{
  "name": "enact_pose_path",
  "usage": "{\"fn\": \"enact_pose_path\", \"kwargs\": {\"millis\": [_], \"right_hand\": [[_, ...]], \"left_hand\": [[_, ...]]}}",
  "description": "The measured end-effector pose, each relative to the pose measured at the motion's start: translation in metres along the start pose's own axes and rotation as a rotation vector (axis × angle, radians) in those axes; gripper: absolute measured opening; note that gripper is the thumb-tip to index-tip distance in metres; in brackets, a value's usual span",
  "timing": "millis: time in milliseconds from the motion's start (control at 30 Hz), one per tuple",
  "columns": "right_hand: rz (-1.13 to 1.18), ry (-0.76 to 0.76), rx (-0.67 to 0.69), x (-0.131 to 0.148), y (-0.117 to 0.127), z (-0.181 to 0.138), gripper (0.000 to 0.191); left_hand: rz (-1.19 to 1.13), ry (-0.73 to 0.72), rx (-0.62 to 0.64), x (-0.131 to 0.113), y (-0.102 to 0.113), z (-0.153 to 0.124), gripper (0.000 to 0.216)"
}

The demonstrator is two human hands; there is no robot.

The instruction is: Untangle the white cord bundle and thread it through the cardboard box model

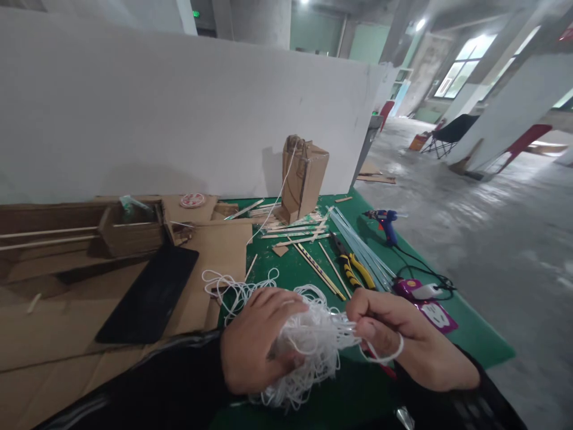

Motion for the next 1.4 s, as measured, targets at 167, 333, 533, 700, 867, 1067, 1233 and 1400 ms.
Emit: {"fn": "enact_pose_path", "kwargs": {"millis": [167, 333, 533, 700, 867, 1067, 1233, 1400], "right_hand": [[-0.559, -0.07, -0.116, 0.003, 0.036, -0.015, 0.019], [-0.826, -0.032, -0.268, 0.007, 0.063, -0.034, 0.03], [-0.691, 0.048, -0.113, 0.005, -0.007, -0.002, 0.071], [-0.868, 0.07, -0.004, -0.021, -0.069, 0.035, 0.076], [-0.953, 0.013, 0.042, -0.031, -0.066, 0.036, 0.05], [-0.937, 0.035, -0.067, -0.017, -0.031, 0.028, 0.053], [-0.933, 0.031, -0.109, -0.018, -0.017, 0.025, 0.048], [-0.961, -0.001, -0.093, -0.025, -0.016, 0.025, 0.048]], "left_hand": [[0.073, 0.117, 0.22, 0.04, 0.037, -0.01, 0.039], [0.315, 0.201, 0.273, 0.073, 0.04, -0.021, 0.043], [0.467, 0.215, 0.281, 0.072, 0.026, -0.013, 0.025], [0.432, 0.218, 0.306, 0.071, 0.041, -0.007, 0.012], [0.366, 0.327, 0.363, 0.079, 0.079, -0.011, 0.012], [0.315, 0.549, 0.355, 0.092, 0.123, -0.022, 0.024], [0.345, 0.573, 0.233, 0.101, 0.156, -0.028, 0.03], [0.422, 0.663, -0.202, 0.108, 0.215, -0.042, 0.035]]}}
Point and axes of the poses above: each hand's wrist, its own z-axis towards the middle knuckle, its own y-axis out of the back of the hand, x = y × z, the point moved 9 cm from there along z, towards the middle knuckle
